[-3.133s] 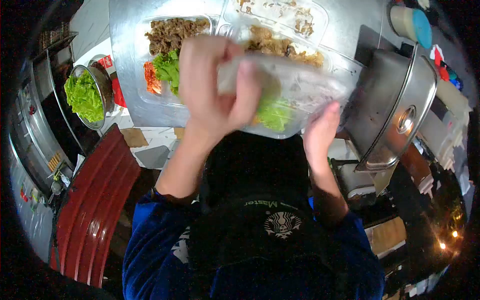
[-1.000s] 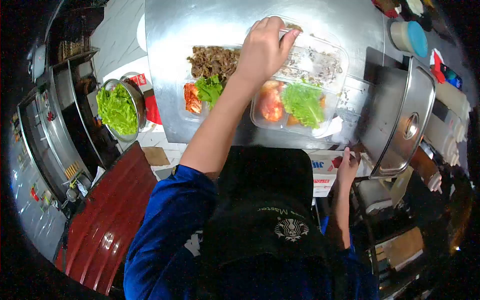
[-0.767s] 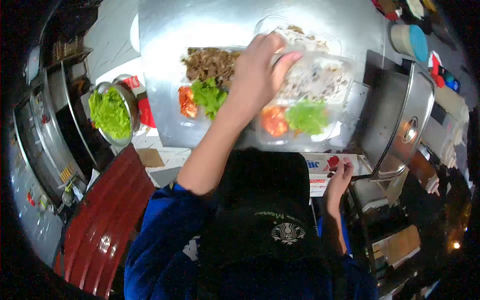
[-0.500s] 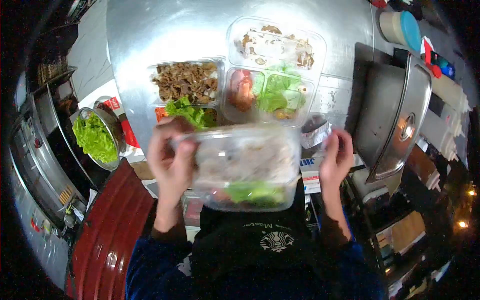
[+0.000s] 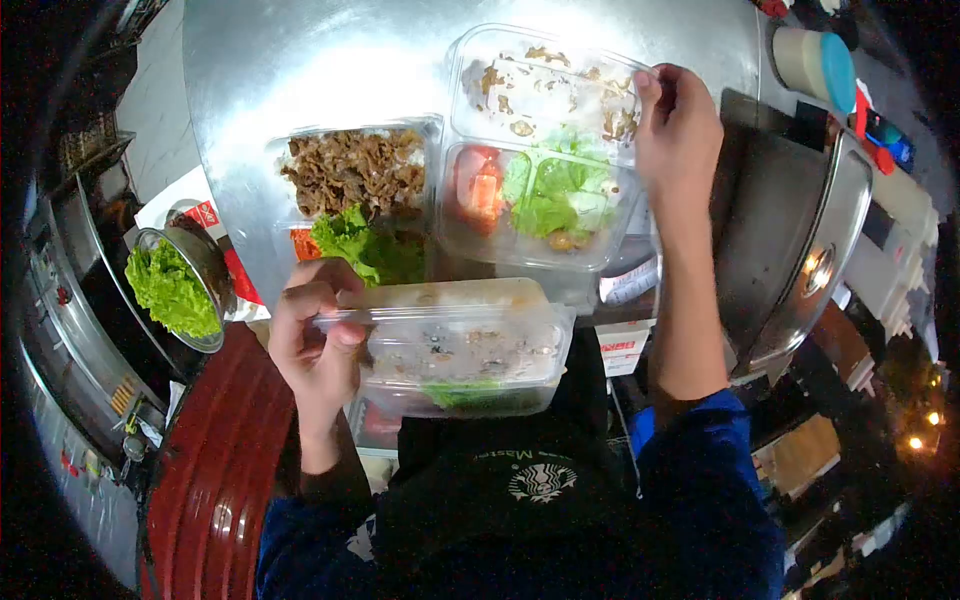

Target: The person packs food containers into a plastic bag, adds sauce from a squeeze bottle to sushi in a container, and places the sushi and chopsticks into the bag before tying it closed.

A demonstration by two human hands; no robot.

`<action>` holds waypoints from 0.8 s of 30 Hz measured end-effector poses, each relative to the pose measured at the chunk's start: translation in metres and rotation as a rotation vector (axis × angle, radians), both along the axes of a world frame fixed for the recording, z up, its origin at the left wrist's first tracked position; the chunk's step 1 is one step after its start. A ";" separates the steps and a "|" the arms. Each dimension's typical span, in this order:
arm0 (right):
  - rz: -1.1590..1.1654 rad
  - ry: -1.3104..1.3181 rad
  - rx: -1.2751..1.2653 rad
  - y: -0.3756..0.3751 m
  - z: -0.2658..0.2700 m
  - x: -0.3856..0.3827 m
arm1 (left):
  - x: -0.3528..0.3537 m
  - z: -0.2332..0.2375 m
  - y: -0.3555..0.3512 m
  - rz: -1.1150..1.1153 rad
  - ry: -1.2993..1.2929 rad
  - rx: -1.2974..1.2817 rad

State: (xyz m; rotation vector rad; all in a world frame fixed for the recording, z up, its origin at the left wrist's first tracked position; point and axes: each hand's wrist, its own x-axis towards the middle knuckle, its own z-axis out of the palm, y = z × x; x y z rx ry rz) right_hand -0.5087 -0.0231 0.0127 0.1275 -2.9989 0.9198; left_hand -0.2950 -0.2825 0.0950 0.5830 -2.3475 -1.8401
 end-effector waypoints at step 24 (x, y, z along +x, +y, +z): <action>0.143 0.402 -0.218 0.016 0.050 0.036 | -0.048 -0.011 0.010 0.000 0.023 -0.185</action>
